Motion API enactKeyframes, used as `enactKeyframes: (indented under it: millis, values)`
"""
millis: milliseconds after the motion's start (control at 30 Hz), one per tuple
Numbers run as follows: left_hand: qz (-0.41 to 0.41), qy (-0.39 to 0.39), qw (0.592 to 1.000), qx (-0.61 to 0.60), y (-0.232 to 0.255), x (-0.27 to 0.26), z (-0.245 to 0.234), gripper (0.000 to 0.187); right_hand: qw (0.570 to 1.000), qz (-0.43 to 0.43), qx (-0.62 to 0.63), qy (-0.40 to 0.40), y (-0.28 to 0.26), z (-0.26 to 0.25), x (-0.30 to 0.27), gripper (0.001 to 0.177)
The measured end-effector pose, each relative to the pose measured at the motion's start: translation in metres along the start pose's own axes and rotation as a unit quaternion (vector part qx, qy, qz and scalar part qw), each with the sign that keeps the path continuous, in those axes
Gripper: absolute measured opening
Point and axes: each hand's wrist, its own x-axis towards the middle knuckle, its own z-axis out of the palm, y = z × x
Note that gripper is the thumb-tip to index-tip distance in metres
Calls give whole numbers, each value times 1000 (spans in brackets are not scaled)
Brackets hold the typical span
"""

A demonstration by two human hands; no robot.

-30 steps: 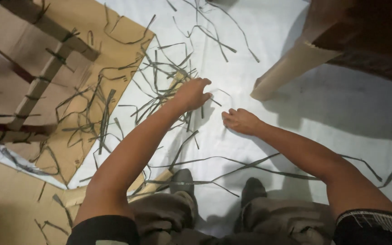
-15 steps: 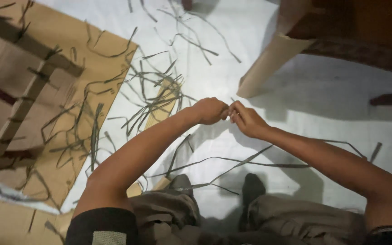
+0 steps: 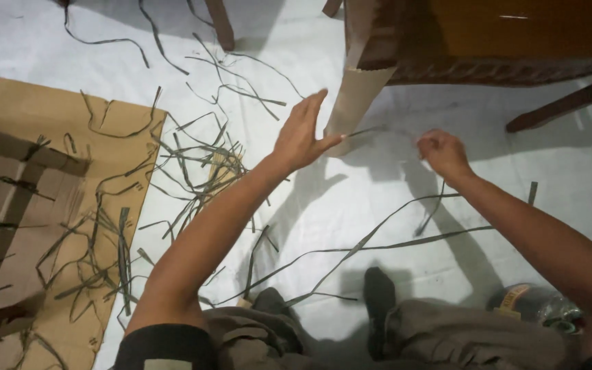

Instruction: Wrapping a wooden furniture leg with protective cardboard and securing it with plastic ties.

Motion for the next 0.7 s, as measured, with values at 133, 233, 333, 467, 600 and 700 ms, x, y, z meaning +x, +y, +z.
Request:
enactKeyframes:
  millis: [133,233,333,467,600,700]
  values:
    - [-1,92,994,-50,17,23,42,106,996,2,62,63,-64,2,8,22]
    - [-2,148,984,-100,32,37,58,108,942,-110,303,92,-116,17,10,9]
    - [-60,184,970,-148,39,51,58,98,960,-135,229,83,-165,21,6,18]
    - [-145,148,969,-133,29,63,60,73,973,-131,171,79,-173,31,5,26]
    - [-155,155,966,-140,18,68,70,54,962,-209,172,46,-177,36,-2,19]
    - [-120,182,957,-191,4,71,87,48,945,-287,153,34,-168,42,3,25]
